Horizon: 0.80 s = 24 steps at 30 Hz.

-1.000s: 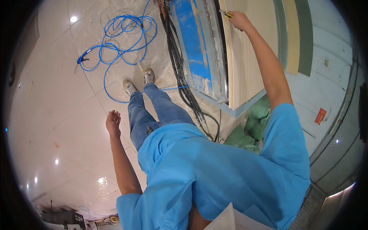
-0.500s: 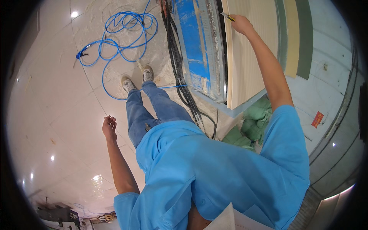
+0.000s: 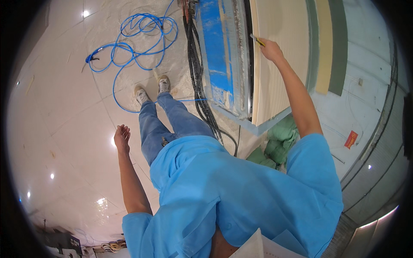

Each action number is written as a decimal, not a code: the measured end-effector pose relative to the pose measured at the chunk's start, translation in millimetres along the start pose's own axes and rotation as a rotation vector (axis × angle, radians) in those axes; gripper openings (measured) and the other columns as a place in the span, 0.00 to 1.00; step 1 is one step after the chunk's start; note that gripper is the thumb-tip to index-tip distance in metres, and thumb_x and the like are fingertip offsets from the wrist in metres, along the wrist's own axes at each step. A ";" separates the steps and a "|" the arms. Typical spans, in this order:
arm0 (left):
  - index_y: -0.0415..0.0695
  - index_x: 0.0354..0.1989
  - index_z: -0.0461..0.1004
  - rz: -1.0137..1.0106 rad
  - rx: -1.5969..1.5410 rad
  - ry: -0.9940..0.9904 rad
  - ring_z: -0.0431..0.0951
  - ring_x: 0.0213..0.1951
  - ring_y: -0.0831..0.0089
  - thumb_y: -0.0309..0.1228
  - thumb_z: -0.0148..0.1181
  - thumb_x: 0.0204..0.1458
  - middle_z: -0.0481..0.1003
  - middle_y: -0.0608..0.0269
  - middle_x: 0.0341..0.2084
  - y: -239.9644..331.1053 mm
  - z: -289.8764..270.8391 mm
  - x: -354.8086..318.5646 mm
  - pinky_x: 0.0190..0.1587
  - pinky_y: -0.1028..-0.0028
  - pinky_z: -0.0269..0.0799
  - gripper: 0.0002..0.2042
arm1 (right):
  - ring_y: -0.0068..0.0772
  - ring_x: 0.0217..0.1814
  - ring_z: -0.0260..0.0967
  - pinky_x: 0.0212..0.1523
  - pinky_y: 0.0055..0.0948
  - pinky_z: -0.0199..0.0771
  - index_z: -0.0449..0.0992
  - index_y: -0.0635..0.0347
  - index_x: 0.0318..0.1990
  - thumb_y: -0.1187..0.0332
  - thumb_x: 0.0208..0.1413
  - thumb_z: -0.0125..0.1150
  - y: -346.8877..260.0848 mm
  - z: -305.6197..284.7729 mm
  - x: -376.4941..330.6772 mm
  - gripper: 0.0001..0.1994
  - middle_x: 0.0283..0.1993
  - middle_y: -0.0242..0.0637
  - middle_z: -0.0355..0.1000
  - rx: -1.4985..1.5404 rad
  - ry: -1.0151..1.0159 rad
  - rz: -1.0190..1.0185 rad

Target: The person uses a utility knife to score and snap a large white panel on a workbench, then removes the cut piece. They later use a blue air hose to blow dust off the panel and workbench surface.

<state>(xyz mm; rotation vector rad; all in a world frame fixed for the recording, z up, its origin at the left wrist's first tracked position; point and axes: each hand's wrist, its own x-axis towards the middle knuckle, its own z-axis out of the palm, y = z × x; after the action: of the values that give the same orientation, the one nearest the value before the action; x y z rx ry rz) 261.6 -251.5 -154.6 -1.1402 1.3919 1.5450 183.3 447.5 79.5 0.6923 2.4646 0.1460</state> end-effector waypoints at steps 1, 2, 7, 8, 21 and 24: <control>0.40 0.53 0.71 0.002 0.005 -0.008 0.75 0.45 0.71 0.49 0.47 0.64 0.75 0.62 0.41 1.1 0.0 2.1 0.51 0.70 0.70 0.23 | 0.55 0.53 0.72 0.54 0.46 0.72 0.72 0.47 0.60 0.69 0.57 0.50 -0.7 -4.6 4.3 0.22 0.53 0.51 0.74 0.008 0.040 0.010; 0.40 0.53 0.71 -0.006 0.017 -0.006 0.75 0.45 0.71 0.49 0.47 0.64 0.75 0.62 0.41 2.7 -0.6 4.1 0.51 0.70 0.70 0.23 | 0.55 0.53 0.72 0.53 0.46 0.72 0.72 0.47 0.61 0.69 0.57 0.50 -2.3 -8.0 8.9 0.22 0.53 0.50 0.74 0.005 0.054 0.013; 0.39 0.53 0.70 0.060 -0.013 -0.023 0.75 0.45 0.71 0.49 0.48 0.64 0.75 0.62 0.41 12.7 -4.0 7.9 0.51 0.70 0.69 0.24 | 0.54 0.52 0.73 0.52 0.47 0.73 0.71 0.44 0.61 0.68 0.58 0.50 -4.3 -9.9 8.9 0.22 0.51 0.50 0.75 -0.004 -0.014 0.035; 0.39 0.53 0.70 0.074 -0.013 -0.034 0.75 0.46 0.71 0.49 0.48 0.64 0.75 0.62 0.41 14.4 -3.6 8.3 0.52 0.70 0.69 0.24 | 0.54 0.51 0.73 0.52 0.47 0.73 0.71 0.43 0.61 0.68 0.58 0.50 -3.7 -8.2 6.3 0.22 0.51 0.50 0.75 -0.011 -0.019 0.032; 0.40 0.53 0.71 0.023 0.021 0.004 0.76 0.44 0.72 0.50 0.48 0.63 0.76 0.64 0.41 4.6 -6.1 6.4 0.51 0.70 0.69 0.24 | 0.52 0.49 0.74 0.49 0.48 0.74 0.76 0.45 0.54 0.71 0.55 0.46 9.8 -8.6 14.6 0.20 0.47 0.49 0.76 -0.012 0.031 -0.028; 0.39 0.54 0.70 0.020 0.013 0.002 0.75 0.45 0.72 0.50 0.48 0.64 0.75 0.63 0.42 0.7 -5.8 5.9 0.51 0.71 0.69 0.24 | 0.52 0.49 0.74 0.50 0.48 0.74 0.76 0.45 0.54 0.71 0.56 0.46 12.8 -4.8 7.5 0.19 0.47 0.48 0.77 -0.018 0.015 -0.045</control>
<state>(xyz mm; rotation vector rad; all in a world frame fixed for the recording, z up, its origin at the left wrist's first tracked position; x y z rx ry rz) 259.8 -257.6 -160.0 -1.1231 1.4170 1.5473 181.1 462.6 82.9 0.6302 2.4878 0.1572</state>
